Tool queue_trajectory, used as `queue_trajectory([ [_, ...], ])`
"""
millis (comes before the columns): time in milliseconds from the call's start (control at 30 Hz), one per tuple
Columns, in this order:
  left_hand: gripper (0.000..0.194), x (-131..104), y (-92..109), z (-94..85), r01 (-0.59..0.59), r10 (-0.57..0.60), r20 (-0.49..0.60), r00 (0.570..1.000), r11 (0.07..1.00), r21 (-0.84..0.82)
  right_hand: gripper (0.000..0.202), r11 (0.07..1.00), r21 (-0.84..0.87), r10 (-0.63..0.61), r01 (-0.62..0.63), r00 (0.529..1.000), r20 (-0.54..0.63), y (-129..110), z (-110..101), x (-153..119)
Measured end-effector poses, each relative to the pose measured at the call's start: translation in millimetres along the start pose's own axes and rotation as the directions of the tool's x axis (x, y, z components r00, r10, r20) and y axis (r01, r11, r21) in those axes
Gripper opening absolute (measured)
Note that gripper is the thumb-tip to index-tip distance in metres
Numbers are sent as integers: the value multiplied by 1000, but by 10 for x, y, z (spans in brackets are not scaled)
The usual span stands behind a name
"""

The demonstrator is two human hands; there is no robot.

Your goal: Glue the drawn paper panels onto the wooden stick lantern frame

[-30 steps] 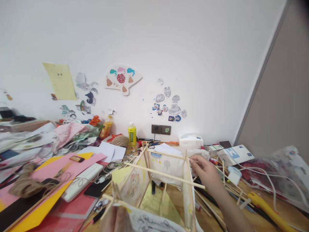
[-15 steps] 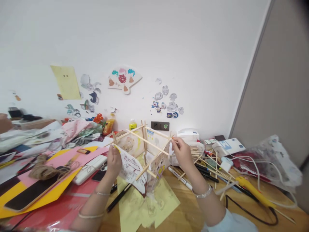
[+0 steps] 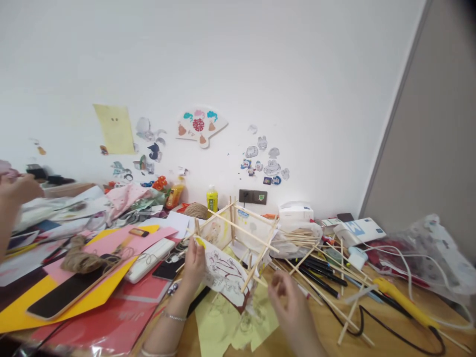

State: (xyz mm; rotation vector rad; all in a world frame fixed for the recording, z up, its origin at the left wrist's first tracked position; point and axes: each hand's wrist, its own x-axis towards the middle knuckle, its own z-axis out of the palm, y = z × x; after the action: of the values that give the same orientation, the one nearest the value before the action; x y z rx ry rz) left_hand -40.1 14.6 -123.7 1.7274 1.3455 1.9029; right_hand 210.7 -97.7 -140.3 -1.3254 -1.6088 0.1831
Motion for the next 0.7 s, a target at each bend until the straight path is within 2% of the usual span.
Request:
queue_trajectory([
  [100, 70, 9, 38, -29, -9, 12, 106, 994, 1000, -27, 26, 959, -214, -171, 187, 981, 91, -92, 207, -155],
  [233, 70, 27, 68, -79, -6, 11, 205, 979, 1000, -24, 26, 902, -382, -193, 199, 980, 54, -110, 347, -167],
  [433, 51, -20, 99, -114, 12, -26, 313, 949, 999, 47, 34, 917, -351, -207, 191, 978, -7, 82, 281, -189],
  [700, 48, -64, 190, -102, 27, -58, 284, 957, 993, 111, 35, 916, -336, -243, 220, 970, -27, 210, 303, -180],
])
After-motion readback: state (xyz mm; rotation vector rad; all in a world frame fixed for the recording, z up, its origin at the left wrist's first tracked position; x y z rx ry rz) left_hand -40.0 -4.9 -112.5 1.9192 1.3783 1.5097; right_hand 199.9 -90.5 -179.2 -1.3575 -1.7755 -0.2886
